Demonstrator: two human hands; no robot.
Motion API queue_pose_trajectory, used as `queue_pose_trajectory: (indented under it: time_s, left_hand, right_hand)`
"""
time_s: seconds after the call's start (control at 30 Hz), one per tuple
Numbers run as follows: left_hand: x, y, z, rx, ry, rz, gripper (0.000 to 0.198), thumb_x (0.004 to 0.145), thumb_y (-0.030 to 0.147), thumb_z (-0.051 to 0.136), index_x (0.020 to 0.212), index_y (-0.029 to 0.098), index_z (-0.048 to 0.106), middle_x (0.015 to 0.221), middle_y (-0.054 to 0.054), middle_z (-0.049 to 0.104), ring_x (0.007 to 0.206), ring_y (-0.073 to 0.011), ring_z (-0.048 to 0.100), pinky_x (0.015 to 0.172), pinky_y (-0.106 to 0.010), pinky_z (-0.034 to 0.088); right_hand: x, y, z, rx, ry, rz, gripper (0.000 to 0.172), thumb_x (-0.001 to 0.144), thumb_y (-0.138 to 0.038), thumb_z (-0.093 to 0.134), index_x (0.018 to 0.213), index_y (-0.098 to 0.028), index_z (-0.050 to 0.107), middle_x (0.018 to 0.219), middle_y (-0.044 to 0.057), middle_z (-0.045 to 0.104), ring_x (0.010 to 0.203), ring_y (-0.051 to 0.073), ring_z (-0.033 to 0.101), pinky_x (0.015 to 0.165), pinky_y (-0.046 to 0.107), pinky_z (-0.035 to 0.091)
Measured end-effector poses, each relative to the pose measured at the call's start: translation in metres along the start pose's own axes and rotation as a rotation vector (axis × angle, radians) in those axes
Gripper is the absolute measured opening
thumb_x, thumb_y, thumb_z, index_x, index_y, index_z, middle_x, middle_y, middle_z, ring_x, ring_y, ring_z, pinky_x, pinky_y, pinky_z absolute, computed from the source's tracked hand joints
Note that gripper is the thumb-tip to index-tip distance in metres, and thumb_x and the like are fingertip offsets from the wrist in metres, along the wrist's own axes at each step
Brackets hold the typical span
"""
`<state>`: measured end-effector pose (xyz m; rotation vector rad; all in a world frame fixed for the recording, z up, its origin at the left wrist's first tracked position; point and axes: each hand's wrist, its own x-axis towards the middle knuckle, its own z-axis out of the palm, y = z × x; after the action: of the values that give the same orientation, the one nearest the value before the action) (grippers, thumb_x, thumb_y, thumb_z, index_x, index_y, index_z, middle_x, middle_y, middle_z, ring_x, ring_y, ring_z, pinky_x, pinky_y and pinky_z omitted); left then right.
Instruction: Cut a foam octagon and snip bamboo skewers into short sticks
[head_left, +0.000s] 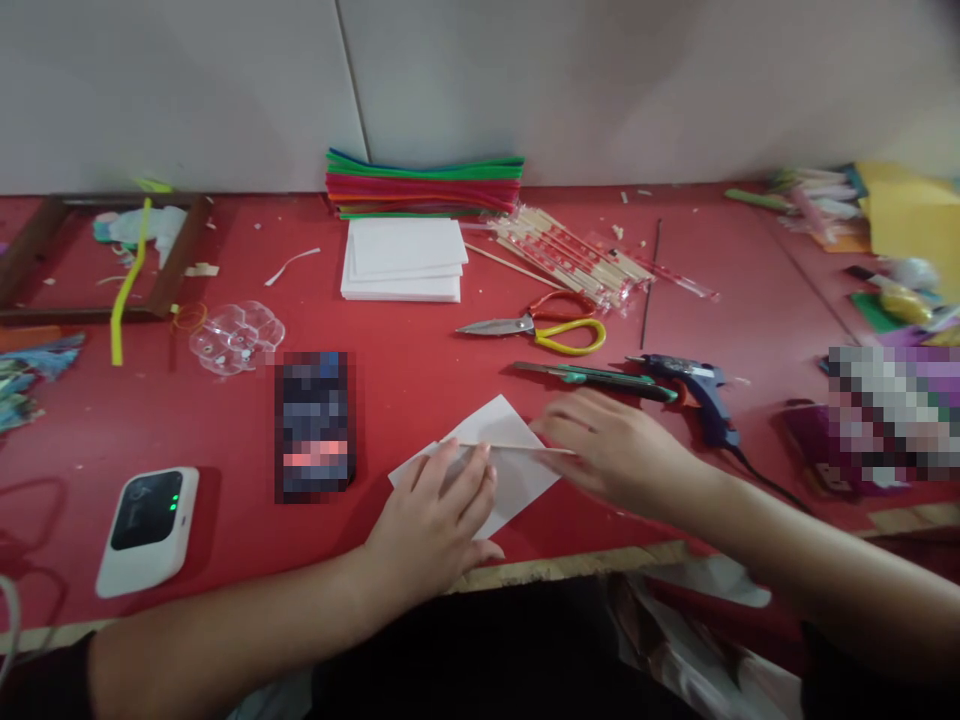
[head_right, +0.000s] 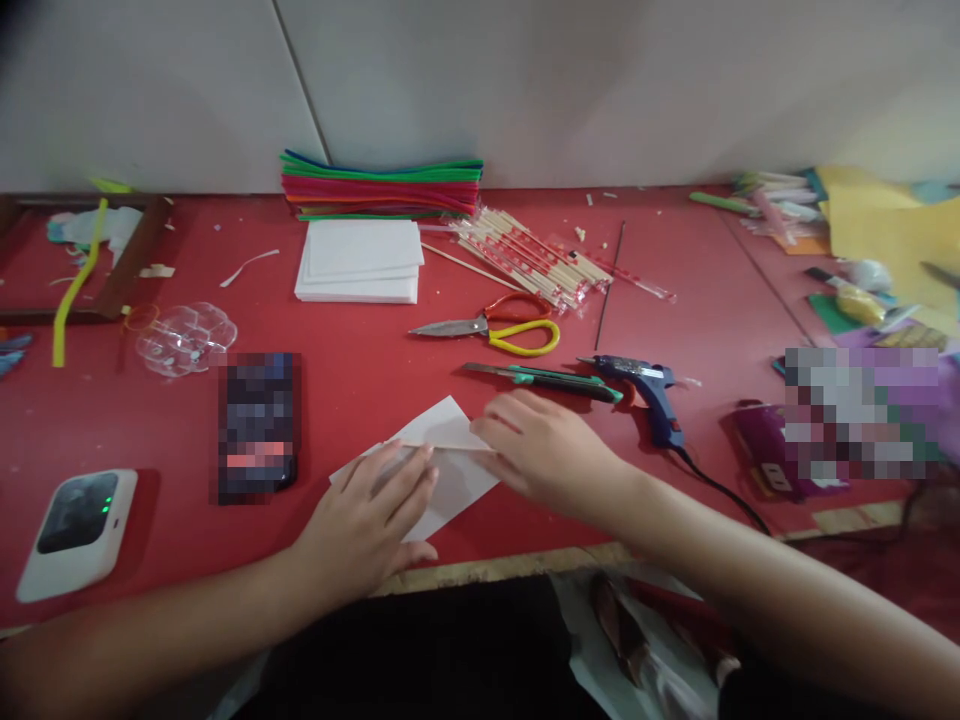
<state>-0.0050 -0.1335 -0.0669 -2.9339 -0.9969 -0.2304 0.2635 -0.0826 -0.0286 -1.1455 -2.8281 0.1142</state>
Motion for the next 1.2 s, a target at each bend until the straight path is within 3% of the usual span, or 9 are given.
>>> queue_pose_trajectory:
  time_s: [0.13, 0.23, 0.37, 0.47, 0.77, 0.87, 0.97, 1.07, 1.2]
  left_hand:
    - [0.0, -0.002, 0.0, -0.067, 0.001, -0.06, 0.07, 0.091, 0.066, 0.052, 0.137, 0.014, 0.055, 0.151, -0.015, 0.05, 0.126, -0.0375, 0.05, 0.098, -0.049, 0.044]
    - [-0.001, -0.002, -0.001, -0.108, 0.033, -0.149, 0.075, 0.088, 0.062, 0.059, 0.143, 0.013, 0.047, 0.153, -0.022, 0.044, 0.13, -0.0404, 0.046, 0.099, -0.053, 0.042]
    - [-0.003, -0.003, -0.008, -0.158, -0.001, -0.27, 0.098, 0.076, 0.065, 0.071, 0.15, 0.011, 0.034, 0.157, -0.03, 0.032, 0.137, -0.0461, 0.036, 0.102, -0.059, 0.039]
    - [-0.005, -0.005, -0.014, -0.205, -0.048, -0.317, 0.113, 0.066, 0.068, 0.077, 0.15, 0.009, 0.031, 0.154, -0.031, 0.036, 0.136, -0.0477, 0.037, 0.105, -0.062, 0.036]
    - [-0.005, -0.027, -0.029, -0.33, 0.012, -0.273, 0.096, 0.069, 0.037, 0.075, 0.147, 0.012, 0.025, 0.135, -0.023, 0.054, 0.121, -0.0392, 0.052, 0.1, -0.056, 0.046]
    - [-0.004, -0.037, -0.04, -0.27, 0.151, -0.28, 0.092, 0.071, 0.036, 0.074, 0.146, 0.011, 0.027, 0.134, -0.023, 0.053, 0.122, -0.039, 0.052, 0.102, -0.056, 0.046]
    - [0.002, -0.045, -0.054, -0.201, 0.238, -0.289, 0.085, 0.075, 0.032, 0.073, 0.145, 0.011, 0.029, 0.137, -0.023, 0.052, 0.127, -0.04, 0.049, 0.106, -0.056, 0.043]
    - [0.013, -0.054, -0.063, -0.166, 0.301, -0.247, 0.082, 0.077, 0.03, 0.074, 0.143, 0.012, 0.03, 0.14, -0.024, 0.05, 0.131, -0.0408, 0.047, 0.109, -0.057, 0.04]
    - [0.028, -0.067, -0.06, -0.198, 0.301, -0.152, 0.086, 0.079, 0.036, 0.078, 0.145, 0.018, 0.027, 0.146, -0.024, 0.045, 0.136, -0.0399, 0.044, 0.111, -0.057, 0.037]
  right_hand:
    - [-0.004, -0.018, 0.006, 0.07, -0.164, 0.004, 0.013, 0.092, -0.016, 0.053, 0.1, -0.016, 0.063, 0.087, 0.007, 0.064, 0.078, 0.021, 0.061, 0.066, 0.032, 0.048]
    - [-0.008, -0.017, 0.01, 0.047, -0.179, 0.002, 0.014, 0.089, -0.009, 0.051, 0.097, -0.015, 0.061, 0.087, 0.007, 0.063, 0.076, 0.02, 0.06, 0.064, 0.031, 0.045]
    - [-0.008, 0.003, 0.003, -0.058, -0.097, -0.005, 0.016, 0.087, -0.006, 0.048, 0.093, -0.015, 0.06, 0.085, 0.008, 0.064, 0.076, 0.02, 0.058, 0.065, 0.031, 0.041]
    - [-0.002, 0.026, -0.009, -0.1, -0.023, 0.131, 0.014, 0.086, -0.01, 0.05, 0.095, -0.016, 0.06, 0.083, 0.007, 0.064, 0.074, 0.02, 0.058, 0.064, 0.03, 0.039]
    - [0.014, 0.065, -0.01, -0.126, 0.031, 0.293, 0.015, 0.082, -0.01, 0.048, 0.086, -0.017, 0.061, 0.084, 0.01, 0.065, 0.079, 0.024, 0.061, 0.069, 0.034, 0.043]
    - [0.018, 0.057, -0.013, 0.118, 0.232, 0.433, 0.013, 0.09, -0.024, 0.053, 0.09, -0.019, 0.064, 0.088, 0.01, 0.068, 0.085, 0.024, 0.063, 0.075, 0.037, 0.047]
    - [0.023, 0.042, -0.019, 0.732, 0.405, 0.63, 0.035, 0.094, -0.052, 0.052, 0.099, -0.021, 0.067, 0.092, 0.008, 0.071, 0.081, 0.022, 0.066, 0.072, 0.037, 0.052]
    - [0.033, 0.026, -0.019, 1.343, 0.35, 0.643, 0.047, 0.09, -0.062, 0.055, 0.109, -0.02, 0.067, 0.1, 0.01, 0.073, 0.085, 0.023, 0.069, 0.07, 0.037, 0.056]
    - [0.048, 0.01, -0.005, 1.533, 0.329, 0.631, 0.038, 0.078, -0.046, 0.078, 0.105, -0.021, 0.068, 0.095, 0.005, 0.073, 0.081, 0.018, 0.068, 0.072, 0.031, 0.055]
